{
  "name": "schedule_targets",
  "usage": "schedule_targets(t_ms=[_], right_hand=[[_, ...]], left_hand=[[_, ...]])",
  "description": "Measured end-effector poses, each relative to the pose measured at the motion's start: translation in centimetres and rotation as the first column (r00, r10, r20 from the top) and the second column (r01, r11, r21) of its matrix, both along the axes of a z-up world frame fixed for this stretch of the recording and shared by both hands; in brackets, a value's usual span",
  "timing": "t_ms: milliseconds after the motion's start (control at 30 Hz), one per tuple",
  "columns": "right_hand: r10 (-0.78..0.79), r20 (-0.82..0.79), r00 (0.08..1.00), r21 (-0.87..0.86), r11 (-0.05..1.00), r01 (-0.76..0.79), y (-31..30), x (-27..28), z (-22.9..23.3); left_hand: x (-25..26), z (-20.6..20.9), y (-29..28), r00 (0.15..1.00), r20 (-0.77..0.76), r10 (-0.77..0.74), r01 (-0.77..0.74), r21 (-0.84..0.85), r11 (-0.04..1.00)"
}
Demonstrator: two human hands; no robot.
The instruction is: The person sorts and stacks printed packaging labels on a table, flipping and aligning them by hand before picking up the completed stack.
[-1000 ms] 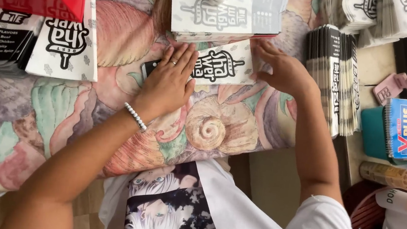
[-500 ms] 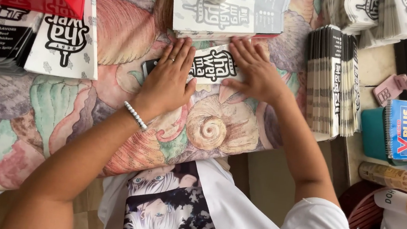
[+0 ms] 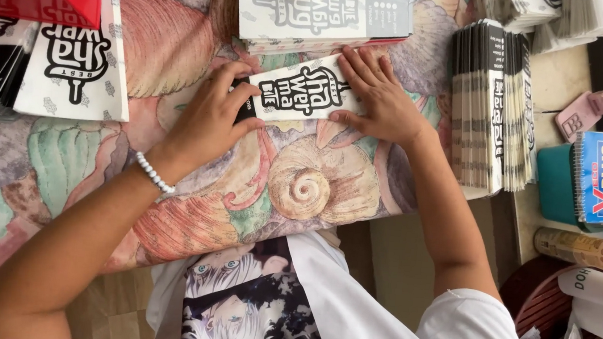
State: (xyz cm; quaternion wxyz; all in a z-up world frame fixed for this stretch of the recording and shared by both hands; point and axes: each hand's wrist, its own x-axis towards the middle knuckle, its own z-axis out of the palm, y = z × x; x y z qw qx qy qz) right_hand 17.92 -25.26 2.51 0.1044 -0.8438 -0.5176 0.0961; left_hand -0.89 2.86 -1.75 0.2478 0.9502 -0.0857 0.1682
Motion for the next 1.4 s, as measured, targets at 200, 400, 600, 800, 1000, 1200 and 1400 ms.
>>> schedule_targets(t_ms=[200, 400, 600, 800, 1000, 1200, 1400], right_hand=[[0.074, -0.072, 0.995, -0.057, 0.995, -0.078, 0.3, -0.2, 1.8], [-0.004, -0.025, 1.000, -0.048, 0.999, 0.003, 1.7, -0.3, 3.3], [0.017, 0.018, 1.000, -0.059, 0.998, -0.016, 1.7, 0.5, 2.6], [0.019, 0.005, 1.000, -0.055, 0.998, -0.019, 1.7, 0.0, 3.2], [0.015, -0.007, 1.000, -0.038, 0.999, -0.015, 1.6, -0.2, 3.3], [-0.007, 0.021, 1.000, -0.034, 0.999, 0.008, 1.3, -0.2, 2.8], [-0.034, 0.060, 0.998, -0.006, 0.999, 0.035, 1.5, -0.8, 2.5]], left_hand=[[-1.3, 7.7, 0.2, 0.964, -0.244, 0.103, -0.033, 0.277, 0.960], [1.0, 3.4, 1.7, 0.968, -0.231, 0.094, -0.028, 0.277, 0.961], [1.2, 5.4, 0.9, 0.956, -0.272, 0.111, -0.036, 0.264, 0.964], [1.6, 6.6, 0.1, 0.934, -0.337, 0.116, -0.029, 0.252, 0.967], [1.7, 8.9, -0.8, 0.884, -0.460, 0.080, -0.013, 0.147, 0.989], [2.4, 9.4, -0.3, 0.869, -0.494, 0.013, 0.040, 0.096, 0.995], [3.3, 7.9, 1.7, 0.915, -0.402, -0.039, 0.086, 0.100, 0.991]])
